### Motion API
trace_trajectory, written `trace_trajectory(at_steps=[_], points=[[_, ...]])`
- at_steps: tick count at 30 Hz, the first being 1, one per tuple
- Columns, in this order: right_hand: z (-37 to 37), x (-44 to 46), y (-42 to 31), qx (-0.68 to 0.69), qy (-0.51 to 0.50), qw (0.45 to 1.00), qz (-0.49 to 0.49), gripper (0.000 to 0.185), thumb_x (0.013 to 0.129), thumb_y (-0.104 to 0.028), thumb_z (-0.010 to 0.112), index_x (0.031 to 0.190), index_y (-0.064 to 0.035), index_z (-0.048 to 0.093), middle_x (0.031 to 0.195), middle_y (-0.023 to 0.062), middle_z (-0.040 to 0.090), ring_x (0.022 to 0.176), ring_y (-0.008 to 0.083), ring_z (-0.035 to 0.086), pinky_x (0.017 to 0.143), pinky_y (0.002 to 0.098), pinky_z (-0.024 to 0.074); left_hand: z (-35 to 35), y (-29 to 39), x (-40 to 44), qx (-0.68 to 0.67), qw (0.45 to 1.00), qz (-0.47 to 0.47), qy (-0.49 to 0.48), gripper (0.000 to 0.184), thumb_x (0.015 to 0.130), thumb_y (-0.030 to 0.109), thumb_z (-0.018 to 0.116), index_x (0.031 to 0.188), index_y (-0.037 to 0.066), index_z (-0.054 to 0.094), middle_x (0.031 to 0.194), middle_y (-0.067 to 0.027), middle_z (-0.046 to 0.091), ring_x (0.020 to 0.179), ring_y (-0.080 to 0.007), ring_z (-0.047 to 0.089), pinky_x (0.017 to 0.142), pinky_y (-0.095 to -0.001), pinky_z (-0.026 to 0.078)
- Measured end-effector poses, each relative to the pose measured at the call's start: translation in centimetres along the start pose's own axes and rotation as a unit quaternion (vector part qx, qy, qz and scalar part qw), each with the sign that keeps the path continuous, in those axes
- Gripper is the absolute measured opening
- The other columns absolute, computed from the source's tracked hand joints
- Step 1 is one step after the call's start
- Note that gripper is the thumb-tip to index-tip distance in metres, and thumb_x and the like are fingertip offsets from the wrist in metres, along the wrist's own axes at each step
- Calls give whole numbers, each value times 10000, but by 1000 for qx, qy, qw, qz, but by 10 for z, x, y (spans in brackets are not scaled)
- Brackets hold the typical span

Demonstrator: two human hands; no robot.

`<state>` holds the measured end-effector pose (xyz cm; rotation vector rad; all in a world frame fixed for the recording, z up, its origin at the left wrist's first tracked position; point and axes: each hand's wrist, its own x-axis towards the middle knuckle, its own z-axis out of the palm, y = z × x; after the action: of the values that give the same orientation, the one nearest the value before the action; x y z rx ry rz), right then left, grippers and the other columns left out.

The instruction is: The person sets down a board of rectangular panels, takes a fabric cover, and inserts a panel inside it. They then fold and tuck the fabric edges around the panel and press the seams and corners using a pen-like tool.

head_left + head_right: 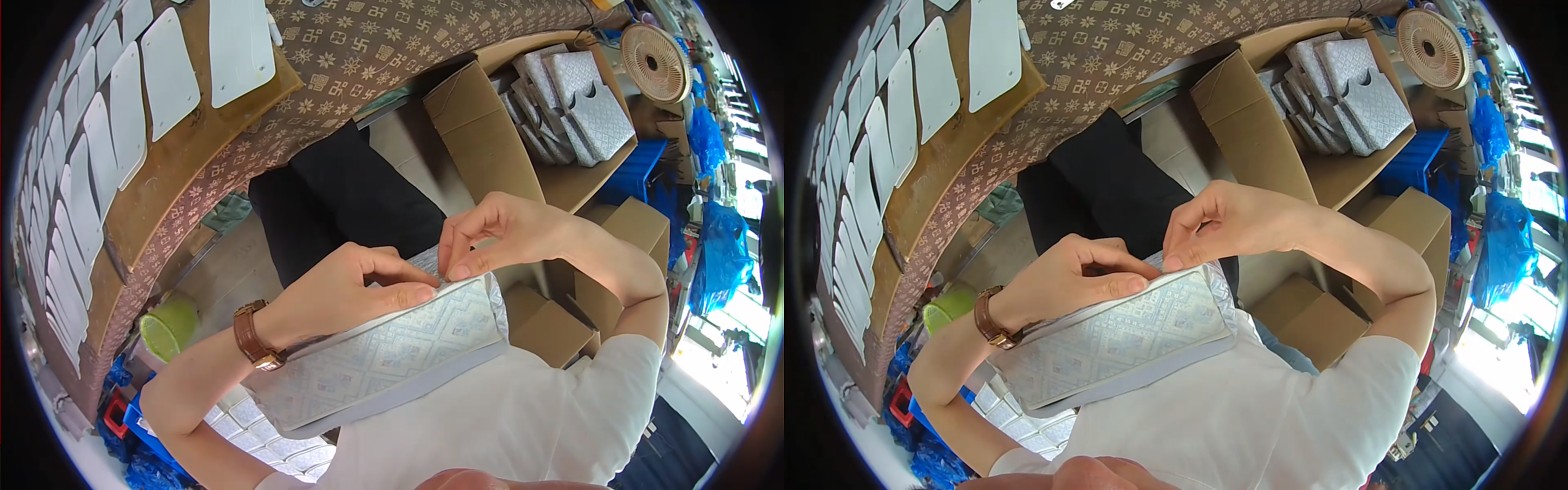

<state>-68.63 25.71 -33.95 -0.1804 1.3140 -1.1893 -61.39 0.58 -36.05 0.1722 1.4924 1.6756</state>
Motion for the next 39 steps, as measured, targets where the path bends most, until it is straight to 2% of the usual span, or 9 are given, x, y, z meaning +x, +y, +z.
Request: trace_trajectory(at_steps=[2, 6, 9, 14, 17, 23, 25, 27, 39], points=[[1, -1, -3, -55, -4, 997, -50, 135, 840, -139, 771, 874, -10, 751, 978, 81, 686, 954, 155, 627, 867, 291, 471, -1, 0, 0, 33, 999, 11, -12, 234, 897, 226, 720, 1007, 21, 751, 790, -30, 636, 726, -78, 547, 615, -231, 436], [3, -1, -11, -127, -20, 989, -69, 119, 828, -124, 770, 859, -13, 742, 924, 67, 691, 945, 148, 630, 856, 292, 467, 1, 3, 0, 22, 999, 24, -36, 225, 891, 152, 724, 1088, 45, 741, 772, 19, 550, 713, -60, 465, 617, -216, 372], [4, 2, -11, -138, -28, 988, -57, 105, 824, -112, 762, 837, -12, 732, 900, 63, 693, 923, 149, 630, 840, 289, 467, 2, 4, 0, 38, 998, 21, -40, 239, 882, 215, 725, 1022, 23, 751, 799, -52, 607, 741, -107, 538, 675, -261, 448], [8, 3, -16, -210, -39, 975, -61, 90, 823, -95, 746, 807, -12, 714, 882, 55, 690, 873, 155, 624, 808, 284, 473, -4, -7, -4, 42, 998, 27, -48, 224, 889, 204, 714, 1023, 29, 753, 854, -52, 625, 760, -110, 552, 707, -261, 455], [6, 4, -18, -204, -38, 976, -60, 88, 825, -94, 744, 814, -13, 711, 855, 47, 681, 864, 155, 615, 789, 287, 470, -16, -24, -8, -39, 995, 11, -95, 231, 899, 158, 717, 1096, 39, 735, 898, -19, 615, 828, -83, 524, 725, -232, 424], [12, 16, -13, -168, -49, 985, -14, 94, 828, -94, 744, 803, -15, 701, 808, 36, 663, 852, 155, 598, 764, 294, 454, -16, -24, -15, -25, 995, 18, -96, 250, 949, 195, 653, 1099, 7, 723, 1013, -55, 631, 948, -121, 540, 850, -268, 436], [10, 15, -16, -211, -49, 974, -64, 97, 824, -90, 746, 785, -16, 697, 797, 37, 659, 842, 154, 590, 754, 295, 446, -19, -34, -19, -60, 992, 20, -112, 278, 978, 221, 614, 1105, -4, 715, 1075, -73, 621, 987, -138, 533, 890, -290, 432], [9, 18, -16, -231, -55, 967, -93, 100, 822, -88, 748, 776, -17, 694, 791, 37, 657, 837, 154, 586, 749, 295, 442, -21, -42, -21, -79, 991, 17, -111, 288, 986, 232, 599, 1106, -4, 714, 1096, -80, 611, 1006, -144, 525, 900, -297, 430], [12, 22, -20, -216, -55, 972, -67, 91, 804, -67, 755, 763, -18, 690, 781, 33, 653, 828, 155, 582, 752, 287, 442, -10, -56, -28, -134, 983, 34, -123, 354, 1005, 312, 566, 1084, 2, 717, 1177, -82, 558, 1049, -144, 483, 888, -290, 419]])
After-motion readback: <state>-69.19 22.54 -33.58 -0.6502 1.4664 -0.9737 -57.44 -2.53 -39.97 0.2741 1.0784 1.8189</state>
